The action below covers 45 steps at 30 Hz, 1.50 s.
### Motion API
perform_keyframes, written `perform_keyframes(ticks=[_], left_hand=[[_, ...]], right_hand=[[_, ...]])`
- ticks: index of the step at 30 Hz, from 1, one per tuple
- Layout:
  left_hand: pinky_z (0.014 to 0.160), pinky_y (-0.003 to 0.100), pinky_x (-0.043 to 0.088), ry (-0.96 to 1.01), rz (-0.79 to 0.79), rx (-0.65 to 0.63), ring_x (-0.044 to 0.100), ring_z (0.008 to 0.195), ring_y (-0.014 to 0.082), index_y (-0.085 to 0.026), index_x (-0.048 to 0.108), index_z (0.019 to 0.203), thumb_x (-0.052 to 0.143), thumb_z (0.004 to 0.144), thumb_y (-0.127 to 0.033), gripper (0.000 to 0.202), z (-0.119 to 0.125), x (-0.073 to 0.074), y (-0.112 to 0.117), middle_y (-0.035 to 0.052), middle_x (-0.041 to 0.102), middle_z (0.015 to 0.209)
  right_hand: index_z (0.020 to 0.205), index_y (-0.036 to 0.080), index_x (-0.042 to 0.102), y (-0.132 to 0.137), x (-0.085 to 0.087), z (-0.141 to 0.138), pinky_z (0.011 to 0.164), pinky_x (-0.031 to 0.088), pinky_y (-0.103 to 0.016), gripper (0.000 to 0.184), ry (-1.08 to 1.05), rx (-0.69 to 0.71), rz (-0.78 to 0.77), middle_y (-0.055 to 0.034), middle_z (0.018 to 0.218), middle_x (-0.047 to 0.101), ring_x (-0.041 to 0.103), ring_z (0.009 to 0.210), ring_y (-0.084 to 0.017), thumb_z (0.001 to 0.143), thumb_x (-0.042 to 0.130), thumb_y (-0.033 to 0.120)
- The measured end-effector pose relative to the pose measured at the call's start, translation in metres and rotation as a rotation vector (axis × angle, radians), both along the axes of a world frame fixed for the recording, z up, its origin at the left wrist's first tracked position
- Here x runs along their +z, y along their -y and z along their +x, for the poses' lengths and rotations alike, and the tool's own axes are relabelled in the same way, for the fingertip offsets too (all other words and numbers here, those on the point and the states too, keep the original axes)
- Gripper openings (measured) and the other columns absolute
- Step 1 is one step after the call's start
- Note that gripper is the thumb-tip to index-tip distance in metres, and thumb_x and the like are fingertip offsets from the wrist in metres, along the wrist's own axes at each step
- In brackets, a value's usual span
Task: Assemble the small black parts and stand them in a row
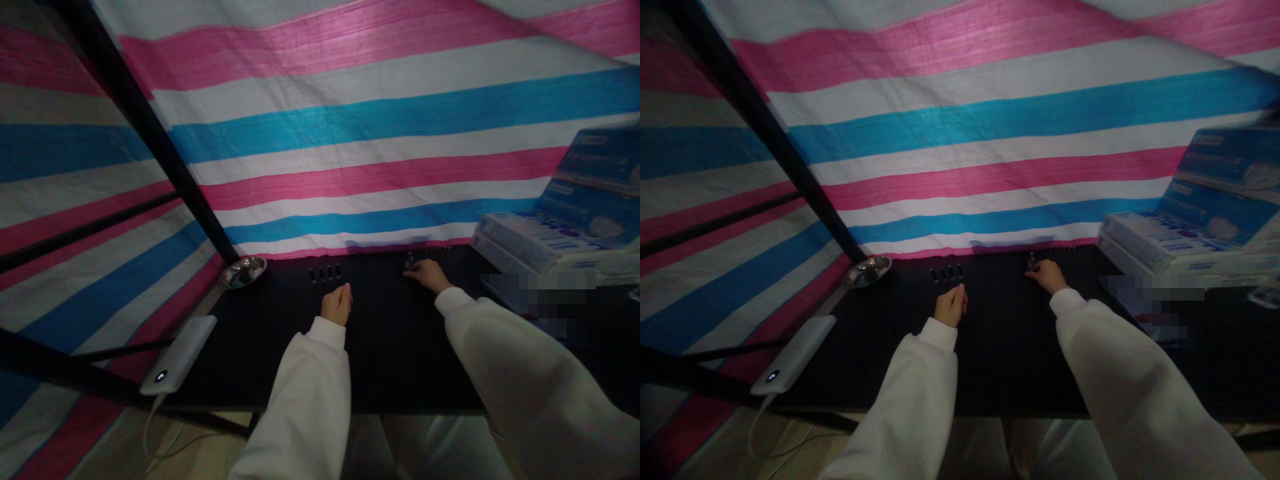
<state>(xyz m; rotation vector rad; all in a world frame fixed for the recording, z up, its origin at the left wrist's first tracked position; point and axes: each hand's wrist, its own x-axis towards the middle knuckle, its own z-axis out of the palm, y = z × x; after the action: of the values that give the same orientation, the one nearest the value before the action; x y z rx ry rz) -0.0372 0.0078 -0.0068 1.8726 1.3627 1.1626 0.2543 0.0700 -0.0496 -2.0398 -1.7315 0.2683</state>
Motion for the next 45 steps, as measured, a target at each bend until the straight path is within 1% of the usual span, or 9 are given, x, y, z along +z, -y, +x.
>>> perform_keyframes(ticks=[5,11,15,20,32,36,39,42,45], left_hand=[[0.045,0.020,0.033,0.069,0.010,0.088,0.041,0.037,0.0076,-0.016,0.047,0.049,0.030,0.079,-0.049,0.047,-0.002,0.002,-0.002,-0.0028,0.042,0.037],[0.032,0.018,0.025,0.373,-0.123,0.132,0.036,0.029,0.0063,-0.016,0.046,0.054,0.033,0.076,-0.054,0.046,-0.005,0.004,-0.005,-0.0037,0.042,0.037],[0.027,0.018,0.022,0.608,-0.212,0.181,0.033,0.025,0.0060,-0.016,0.043,0.053,0.035,0.073,-0.057,0.047,-0.009,0.005,-0.009,-0.0041,0.041,0.035],[0.026,0.017,0.020,0.756,-0.255,0.235,0.032,0.023,0.0052,-0.016,0.041,0.053,0.034,0.071,-0.060,0.048,-0.014,0.008,-0.009,-0.0048,0.039,0.033],[0.026,0.017,0.021,0.785,-0.245,0.225,0.031,0.024,0.0051,-0.016,0.041,0.054,0.035,0.072,-0.059,0.047,-0.011,0.009,-0.006,-0.0051,0.039,0.034],[0.026,0.017,0.021,0.761,-0.267,0.159,0.033,0.024,0.0050,-0.015,0.043,0.060,0.037,0.073,-0.057,0.044,-0.011,0.010,-0.007,-0.0054,0.042,0.037],[0.026,0.016,0.021,0.693,-0.289,0.038,0.037,0.025,0.0052,-0.015,0.047,0.080,0.039,0.072,-0.057,0.044,-0.008,0.012,-0.006,-0.0058,0.048,0.044],[0.026,0.014,0.021,0.594,-0.291,-0.073,0.040,0.026,0.0045,-0.017,0.042,0.099,0.044,0.071,-0.056,0.048,-0.003,0.014,-0.003,-0.0060,0.052,0.052],[0.025,0.014,0.023,0.500,-0.271,-0.149,0.040,0.027,0.0036,-0.016,0.043,0.098,0.050,0.069,-0.053,0.048,0.001,0.014,-0.001,-0.0045,0.053,0.058]], right_hand=[[0.074,0.015,0.067,0.020,0.016,-0.007,0.057,0.041,-0.025,0.026,0.098,0.078,-0.090,-0.0082,0.073,0.065,0.060,0.067,-0.019,0.066,0.059,0.039],[0.087,0.016,0.063,0.033,0.040,-0.092,0.061,0.042,-0.023,0.027,-0.155,0.400,0.061,-0.0052,0.074,0.063,0.057,0.065,-0.013,0.072,0.055,0.037],[0.101,0.013,0.057,0.013,0.031,-0.149,0.068,0.042,-0.025,0.038,-0.262,0.410,0.192,-0.0075,0.086,0.061,0.055,0.072,-0.013,0.069,0.059,0.032],[0.106,0.012,0.054,-0.021,0.009,-0.180,0.069,0.041,-0.028,0.046,-0.295,0.285,0.178,-0.0103,0.095,0.057,0.055,0.076,-0.016,0.065,0.063,0.032],[0.074,0.015,0.057,-0.028,0.011,-0.191,0.059,0.038,-0.024,0.013,-0.331,0.254,0.199,-0.0038,0.072,0.060,0.053,0.065,-0.013,0.071,0.055,0.028],[0.082,0.015,0.057,-0.002,0.028,-0.179,0.059,0.039,-0.024,0.017,-0.440,0.358,0.303,-0.0024,0.072,0.058,0.052,0.063,-0.012,0.074,0.050,0.028],[0.094,0.017,0.058,0.028,0.043,-0.168,0.061,0.041,-0.025,0.023,-0.442,0.428,0.426,-0.0041,0.081,0.057,0.051,0.067,-0.013,0.076,0.049,0.028],[0.102,0.022,0.057,0.054,0.055,-0.158,0.067,0.042,-0.028,0.026,-0.313,0.463,0.531,-0.0057,0.090,0.053,0.051,0.076,-0.015,0.079,0.045,0.024],[0.107,0.025,0.056,0.069,0.059,-0.150,0.073,0.041,-0.032,0.031,-0.144,0.475,0.586,-0.0073,0.093,0.050,0.049,0.084,-0.018,0.080,0.042,0.020]])
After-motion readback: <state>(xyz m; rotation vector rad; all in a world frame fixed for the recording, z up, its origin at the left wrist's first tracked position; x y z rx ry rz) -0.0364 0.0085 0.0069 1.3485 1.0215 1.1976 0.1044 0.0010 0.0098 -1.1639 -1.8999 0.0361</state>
